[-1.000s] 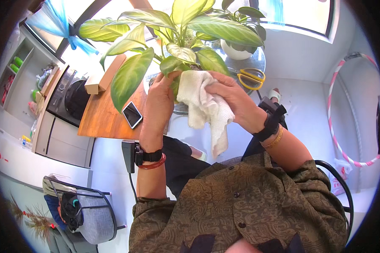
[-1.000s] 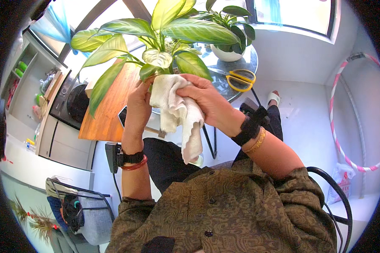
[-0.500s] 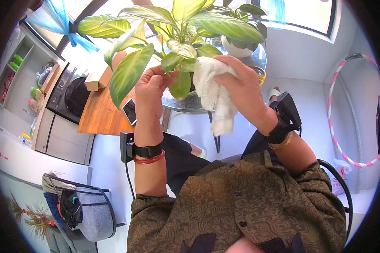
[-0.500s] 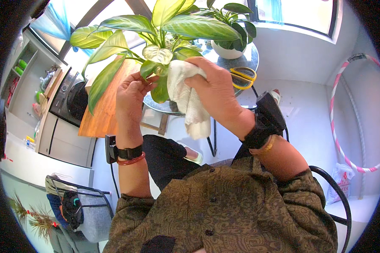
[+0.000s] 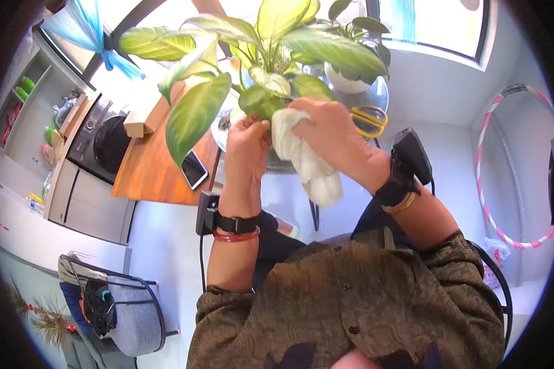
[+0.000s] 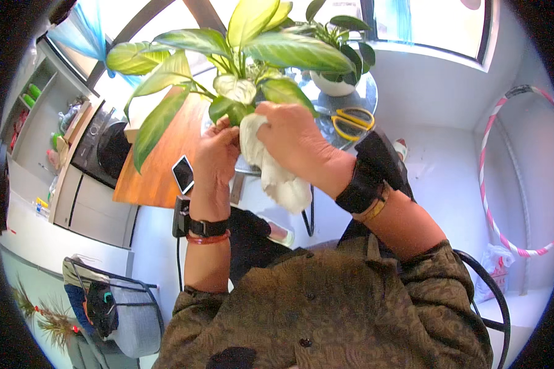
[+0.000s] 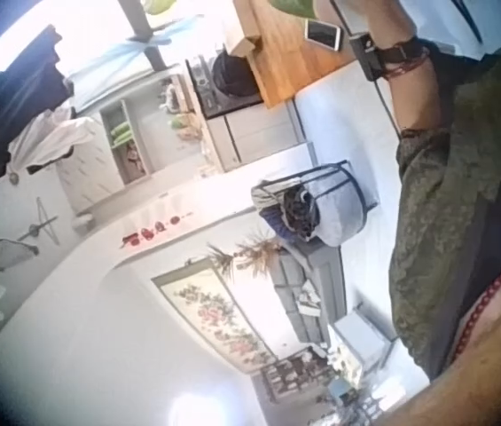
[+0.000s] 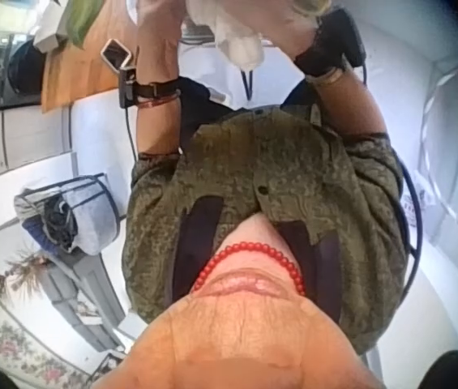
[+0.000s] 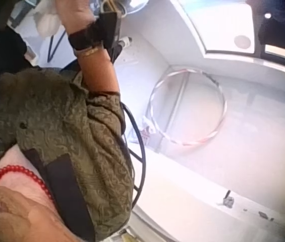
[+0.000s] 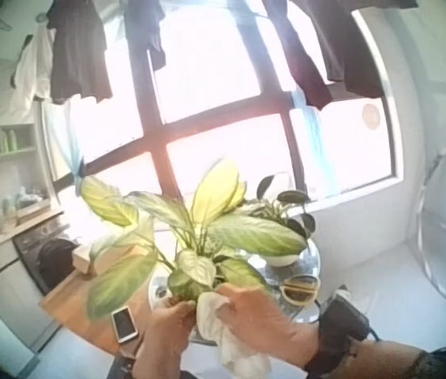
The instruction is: Cleaning the leaves of a potted plant with a white cloth.
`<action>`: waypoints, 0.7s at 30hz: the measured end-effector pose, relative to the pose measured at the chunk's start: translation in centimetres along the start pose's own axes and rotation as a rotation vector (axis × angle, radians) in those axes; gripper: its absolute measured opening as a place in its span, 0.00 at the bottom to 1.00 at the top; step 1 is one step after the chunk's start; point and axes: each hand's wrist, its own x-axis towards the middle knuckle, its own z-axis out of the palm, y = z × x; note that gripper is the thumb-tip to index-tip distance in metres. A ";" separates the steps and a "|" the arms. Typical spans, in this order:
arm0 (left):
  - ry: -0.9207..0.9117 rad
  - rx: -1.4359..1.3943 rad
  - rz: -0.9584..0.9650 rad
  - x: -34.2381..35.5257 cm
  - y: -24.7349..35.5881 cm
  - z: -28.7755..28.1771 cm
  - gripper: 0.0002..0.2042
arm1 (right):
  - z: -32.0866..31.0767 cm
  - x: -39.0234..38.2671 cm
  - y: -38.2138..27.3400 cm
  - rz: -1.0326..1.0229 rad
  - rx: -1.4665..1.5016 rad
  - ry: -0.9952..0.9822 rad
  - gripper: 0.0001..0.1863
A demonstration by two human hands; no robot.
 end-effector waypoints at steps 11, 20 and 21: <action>0.083 -0.025 -0.007 -0.6 -1.0 0.1 0.19 | 2.5 2.5 -1.0 -0.194 -0.476 -0.097 0.13; -0.084 -0.228 -0.157 -0.4 -0.3 -1.4 0.17 | 3.2 2.0 -0.3 -0.157 -0.364 -0.104 0.06; -0.082 -0.229 -0.160 -0.1 -0.6 -1.4 0.17 | 3.0 1.6 -0.3 -0.170 -0.382 -0.083 0.06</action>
